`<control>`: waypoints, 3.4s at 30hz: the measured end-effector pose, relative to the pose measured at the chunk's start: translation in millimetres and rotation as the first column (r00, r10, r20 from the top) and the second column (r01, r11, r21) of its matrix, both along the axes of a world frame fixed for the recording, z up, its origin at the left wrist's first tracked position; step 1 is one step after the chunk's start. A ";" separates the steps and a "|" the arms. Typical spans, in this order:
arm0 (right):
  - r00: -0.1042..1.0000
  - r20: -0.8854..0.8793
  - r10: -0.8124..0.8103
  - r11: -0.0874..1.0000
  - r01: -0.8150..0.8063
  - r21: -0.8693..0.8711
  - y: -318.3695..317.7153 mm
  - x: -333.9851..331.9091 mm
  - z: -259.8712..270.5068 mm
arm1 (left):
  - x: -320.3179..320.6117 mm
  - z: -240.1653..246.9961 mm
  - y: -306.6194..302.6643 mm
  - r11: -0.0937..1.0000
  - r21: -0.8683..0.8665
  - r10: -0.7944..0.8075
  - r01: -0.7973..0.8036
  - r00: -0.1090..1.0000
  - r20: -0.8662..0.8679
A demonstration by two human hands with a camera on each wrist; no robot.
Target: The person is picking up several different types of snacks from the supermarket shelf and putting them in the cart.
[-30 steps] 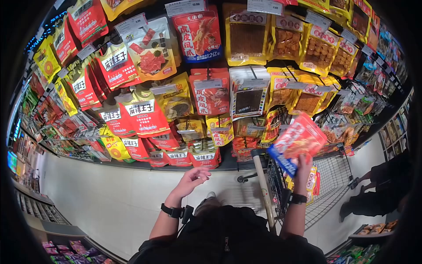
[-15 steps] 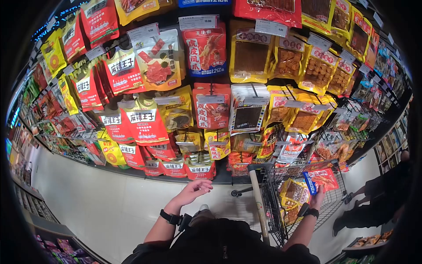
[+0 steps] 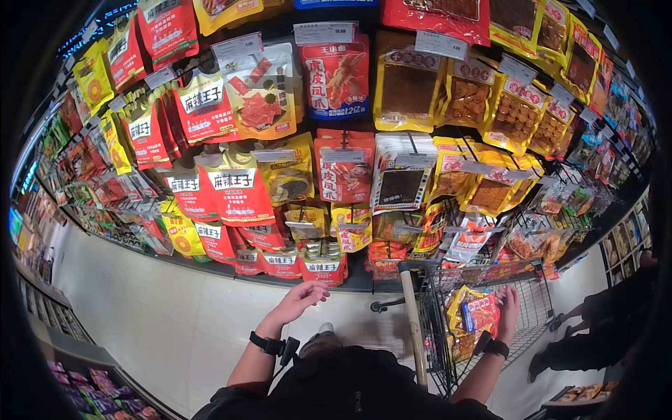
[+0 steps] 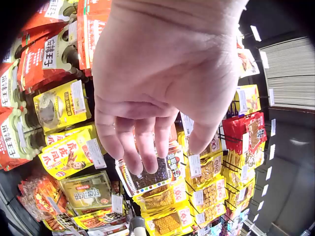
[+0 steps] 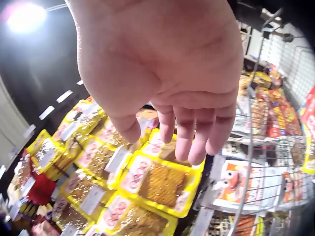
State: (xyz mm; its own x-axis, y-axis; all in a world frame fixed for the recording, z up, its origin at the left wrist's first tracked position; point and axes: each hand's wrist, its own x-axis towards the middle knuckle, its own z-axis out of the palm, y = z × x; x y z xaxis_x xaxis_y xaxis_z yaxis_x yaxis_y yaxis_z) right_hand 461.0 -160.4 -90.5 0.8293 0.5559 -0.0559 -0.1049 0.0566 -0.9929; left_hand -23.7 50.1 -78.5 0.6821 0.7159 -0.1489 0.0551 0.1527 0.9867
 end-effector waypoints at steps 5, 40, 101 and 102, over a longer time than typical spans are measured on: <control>0.885 0.180 0.429 0.901 -0.433 -0.019 29.6 -54.2 38.9 | 4.1 -5.4 7.4 0.995 0.082 0.044 -0.050 0.996 0.076; 0.700 -0.442 0.561 0.210 -0.637 -0.742 -32.8 -190.0 -23.4 | -34.4 180.0 326.3 0.168 0.762 0.669 -0.625 0.640 0.377; 0.626 0.624 0.468 0.849 -0.515 -0.119 138.6 -471.5 99.0 | -210.7 63.6 51.4 0.982 0.025 0.153 -0.186 0.866 0.476; 0.653 0.611 0.448 0.853 -0.517 -0.072 146.7 -482.8 94.3 | -211.5 60.3 49.1 0.983 0.019 0.153 -0.183 0.870 0.468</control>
